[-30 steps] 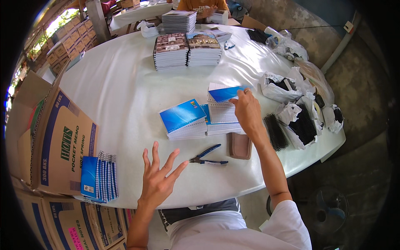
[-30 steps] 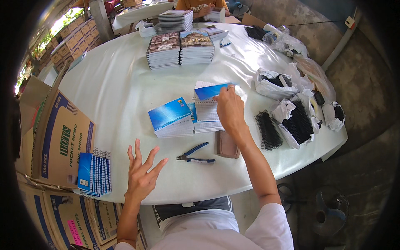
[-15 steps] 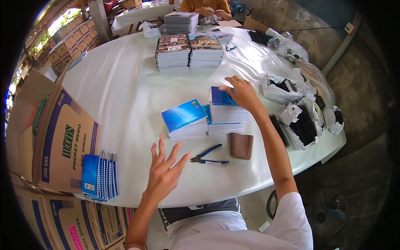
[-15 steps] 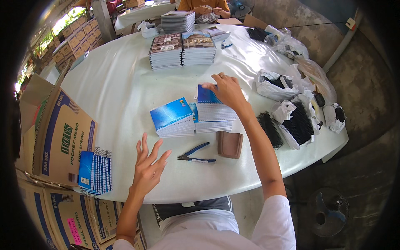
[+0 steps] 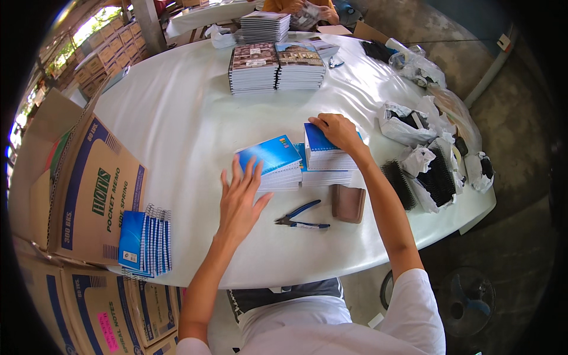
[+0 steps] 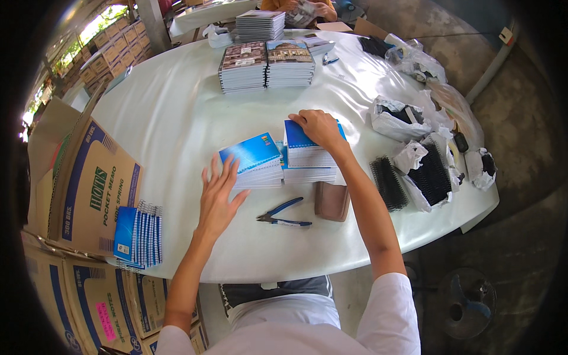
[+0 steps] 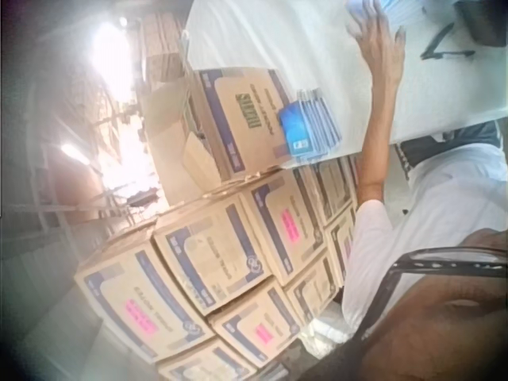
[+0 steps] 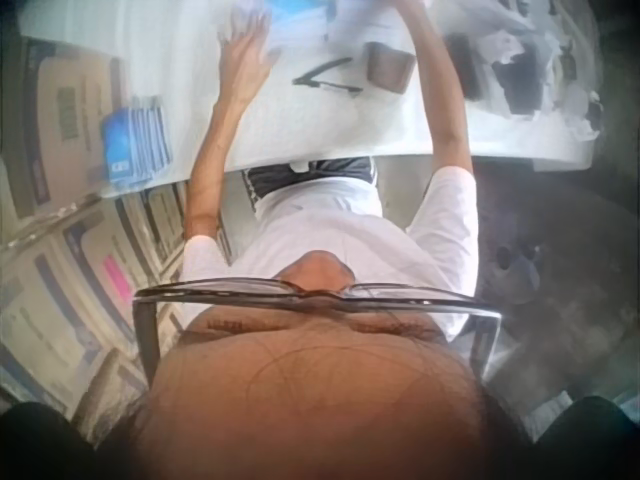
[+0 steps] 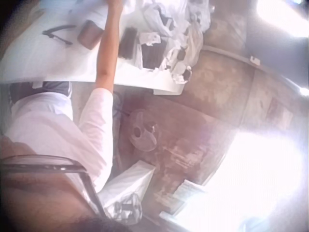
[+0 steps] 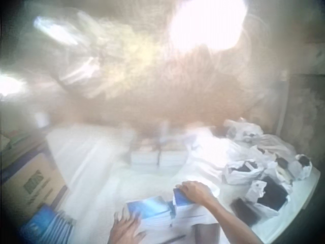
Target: The person assembles notebooks by threading a spiral wire through the pre-punched holes of stacked covers and pages, then trims the excess wire using a pair of pliers.
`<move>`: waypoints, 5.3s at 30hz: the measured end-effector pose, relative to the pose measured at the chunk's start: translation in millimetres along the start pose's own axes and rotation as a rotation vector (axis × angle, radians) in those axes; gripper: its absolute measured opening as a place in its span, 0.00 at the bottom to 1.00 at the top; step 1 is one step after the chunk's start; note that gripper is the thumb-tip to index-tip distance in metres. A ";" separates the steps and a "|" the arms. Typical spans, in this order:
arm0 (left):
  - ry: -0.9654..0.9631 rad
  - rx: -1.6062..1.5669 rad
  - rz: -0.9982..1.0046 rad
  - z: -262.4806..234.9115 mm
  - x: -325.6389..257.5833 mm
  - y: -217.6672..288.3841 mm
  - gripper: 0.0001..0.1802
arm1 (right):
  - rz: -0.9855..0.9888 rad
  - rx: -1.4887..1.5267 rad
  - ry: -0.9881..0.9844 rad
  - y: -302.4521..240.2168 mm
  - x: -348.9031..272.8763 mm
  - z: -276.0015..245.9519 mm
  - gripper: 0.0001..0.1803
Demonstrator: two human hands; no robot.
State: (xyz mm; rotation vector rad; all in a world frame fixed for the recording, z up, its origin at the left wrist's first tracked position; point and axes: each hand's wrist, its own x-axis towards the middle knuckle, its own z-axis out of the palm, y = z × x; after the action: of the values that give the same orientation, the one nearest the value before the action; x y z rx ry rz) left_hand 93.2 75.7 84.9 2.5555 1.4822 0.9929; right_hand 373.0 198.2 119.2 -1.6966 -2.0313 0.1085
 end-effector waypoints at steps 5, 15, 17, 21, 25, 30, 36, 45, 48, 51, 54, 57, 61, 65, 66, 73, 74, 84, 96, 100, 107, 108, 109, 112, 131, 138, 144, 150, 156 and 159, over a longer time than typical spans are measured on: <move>-0.223 0.232 0.009 28.5 37.2 -11.6 0.33 | -0.114 -0.035 0.064 4.6 -5.5 -10.6 0.21; -0.520 0.216 0.093 3.4 61.5 -32.0 0.24 | -0.390 0.163 0.290 -42.3 -50.8 -29.7 0.08; -0.543 0.123 0.110 -2.8 68.3 -40.3 0.25 | -0.403 0.184 0.264 -50.2 -58.4 -24.3 0.07; -0.687 -0.072 -0.001 -18.9 87.4 -42.9 0.24 | -0.432 0.237 0.260 -62.9 -68.3 -12.1 0.06; -0.694 -0.073 0.046 -19.2 90.2 -47.8 0.24 | -0.467 0.266 0.205 -71.9 -78.0 -1.9 0.07; -0.692 -0.052 0.084 -17.2 90.7 -48.9 0.24 | -0.485 0.304 0.177 -74.3 -94.3 27.7 0.11; -0.696 -0.120 0.118 -22.4 95.6 -61.8 0.18 | -0.580 0.184 0.313 -96.8 -76.1 46.0 0.17; -0.810 -0.055 0.149 -22.1 104.6 -62.8 0.17 | -0.615 0.204 0.148 -88.7 -60.0 58.4 0.14; -0.792 -0.114 0.221 -23.4 100.8 -74.9 0.19 | -0.603 0.249 0.125 -89.5 -59.8 56.8 0.13; -0.795 -0.163 0.251 -25.7 100.2 -78.2 0.20 | -0.583 0.298 0.104 -91.6 -59.3 52.6 0.12; -0.831 -0.141 0.248 -26.5 101.6 -73.6 0.22 | -0.575 0.320 0.082 -88.8 -57.8 52.3 0.11; -0.878 -0.088 0.173 -30.3 101.3 -66.6 0.25 | -0.578 0.311 0.055 -86.9 -55.7 51.8 0.12; -0.884 -0.090 0.150 -34.4 100.7 -60.5 0.26 | -0.571 0.357 0.049 -87.4 -54.7 52.1 0.14; -0.836 -0.116 0.150 -29.5 95.4 -67.5 0.26 | -0.586 0.289 0.066 -93.4 -53.4 54.2 0.15; -0.817 -0.123 0.160 -29.0 94.3 -68.3 0.26 | -0.583 0.285 0.060 -93.9 -52.5 54.8 0.15; -0.843 -0.112 0.132 -32.2 93.3 -66.8 0.28 | -0.593 0.250 0.008 -95.1 -49.2 53.2 0.16; -0.856 -0.111 0.146 -36.6 94.8 -64.4 0.30 | -0.592 0.241 0.005 -94.3 -49.9 53.3 0.16; -0.707 -0.226 0.138 -20.3 76.8 -89.3 0.35 | -0.575 0.260 -0.002 -93.1 -51.6 55.6 0.15; -0.585 -0.303 0.145 -16.7 67.1 -91.8 0.33 | -0.570 0.267 0.001 -91.0 -51.0 57.4 0.15; -0.532 -0.316 0.194 -11.6 63.2 -97.6 0.32 | -0.574 0.258 -0.008 -89.6 -50.6 58.7 0.16; -0.483 -0.394 0.072 -7.0 63.4 -100.4 0.29 | -0.582 0.229 0.002 -96.6 -49.1 52.9 0.15; -0.471 -0.408 0.005 -7.6 63.0 -97.9 0.29 | -0.592 0.179 0.030 -101.7 -48.5 53.0 0.14; -0.482 -0.405 -0.055 -8.2 63.2 -95.5 0.30 | -0.601 0.128 0.057 -106.5 -47.7 53.8 0.13; -0.336 -0.395 -0.079 -13.7 66.6 -78.7 0.35 | -0.633 0.002 0.109 -105.9 -40.2 66.2 0.09; -0.331 -0.899 -0.059 -44.4 -59.9 -21.4 0.32 | -0.233 0.780 0.024 -101.0 -179.3 19.5 0.33; -0.042 -1.249 -0.381 -8.8 -94.3 -19.5 0.51 | 0.132 1.254 -0.157 -116.3 -207.4 72.6 0.24; -0.108 -1.199 -0.444 -33.0 -101.3 -5.4 0.51 | 0.035 1.330 -0.092 -122.5 -206.5 71.6 0.23; 0.014 -0.992 -0.419 -13.8 -122.2 -7.7 0.54 | 0.132 1.154 -0.250 -131.0 -219.6 90.6 0.22; -0.195 0.127 0.088 -49.6 -66.5 42.5 0.40 | 0.102 1.001 -0.283 -124.0 -219.8 85.8 0.19; -0.270 0.148 0.147 -17.1 -64.0 35.0 0.30 | 0.010 0.957 -0.221 -102.9 -216.8 68.1 0.21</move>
State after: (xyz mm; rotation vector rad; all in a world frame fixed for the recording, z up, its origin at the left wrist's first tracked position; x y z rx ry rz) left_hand 89.0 1.3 77.2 2.7983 1.3589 0.5360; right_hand 275.6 -12.8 28.7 -1.0891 -1.6545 1.1122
